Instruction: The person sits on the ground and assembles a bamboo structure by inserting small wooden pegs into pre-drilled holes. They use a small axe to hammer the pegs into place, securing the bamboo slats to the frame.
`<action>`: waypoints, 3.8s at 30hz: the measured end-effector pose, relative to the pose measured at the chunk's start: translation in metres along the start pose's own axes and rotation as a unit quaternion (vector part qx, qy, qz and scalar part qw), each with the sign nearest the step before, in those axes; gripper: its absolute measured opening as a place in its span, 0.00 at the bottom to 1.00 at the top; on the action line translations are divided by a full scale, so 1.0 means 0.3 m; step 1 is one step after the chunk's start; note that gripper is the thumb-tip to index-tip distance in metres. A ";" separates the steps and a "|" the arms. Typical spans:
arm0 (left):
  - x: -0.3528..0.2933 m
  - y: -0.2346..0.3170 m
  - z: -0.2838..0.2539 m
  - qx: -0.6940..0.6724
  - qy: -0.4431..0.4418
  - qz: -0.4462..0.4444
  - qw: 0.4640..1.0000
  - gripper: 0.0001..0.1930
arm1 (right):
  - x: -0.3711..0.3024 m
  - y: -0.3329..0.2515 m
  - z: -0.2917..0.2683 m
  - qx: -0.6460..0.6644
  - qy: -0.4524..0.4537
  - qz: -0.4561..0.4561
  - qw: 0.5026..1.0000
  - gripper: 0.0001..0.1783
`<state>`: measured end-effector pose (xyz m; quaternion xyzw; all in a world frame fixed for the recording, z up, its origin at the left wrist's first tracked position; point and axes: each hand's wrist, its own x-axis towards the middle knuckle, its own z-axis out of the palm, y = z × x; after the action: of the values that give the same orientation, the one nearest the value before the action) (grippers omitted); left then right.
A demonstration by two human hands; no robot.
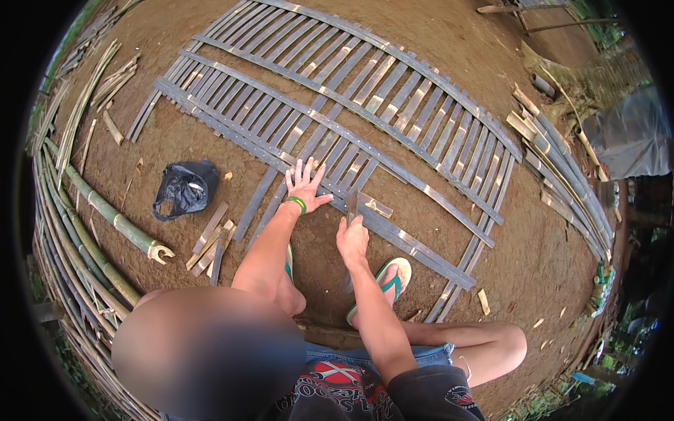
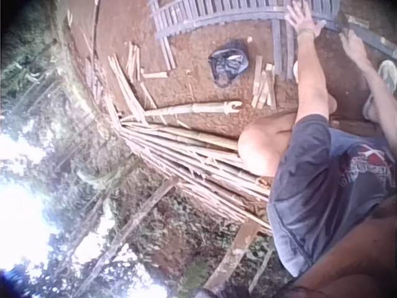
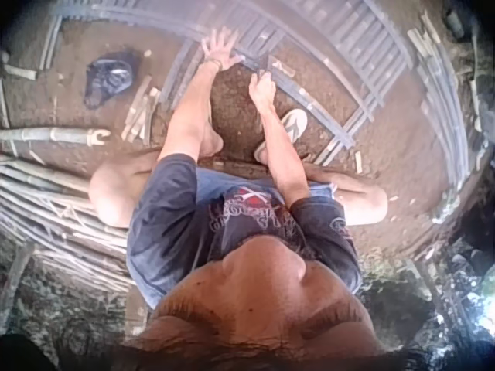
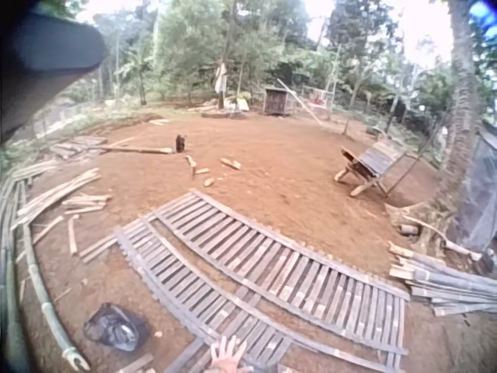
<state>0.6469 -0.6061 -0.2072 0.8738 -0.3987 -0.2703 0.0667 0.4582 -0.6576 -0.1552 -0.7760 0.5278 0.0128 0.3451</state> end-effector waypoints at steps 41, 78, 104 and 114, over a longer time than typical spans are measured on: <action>-0.013 -0.022 0.006 -0.007 -0.017 -0.008 1.000 0.48 | -0.138 -0.200 -0.254 0.144 0.096 -0.105 0.979 0.20; 0.010 0.019 -0.008 0.004 -0.018 0.017 1.000 0.47 | -0.054 0.035 -0.052 0.069 0.043 -0.118 0.990 0.21; 0.002 -0.140 -0.784 0.101 -0.056 -0.108 0.987 0.42 | 0.408 0.662 -0.749 -0.319 -0.020 -0.084 0.944 0.21; -0.179 -0.387 -1.229 -0.162 0.161 -0.048 0.972 0.39 | 0.459 0.043 -1.443 -0.373 0.047 -0.190 0.907 0.18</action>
<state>0.8886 -0.5250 0.0885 0.9015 -0.2912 -0.1896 0.2581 0.3594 -1.0094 0.1147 -0.9333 0.3428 0.1071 0.0012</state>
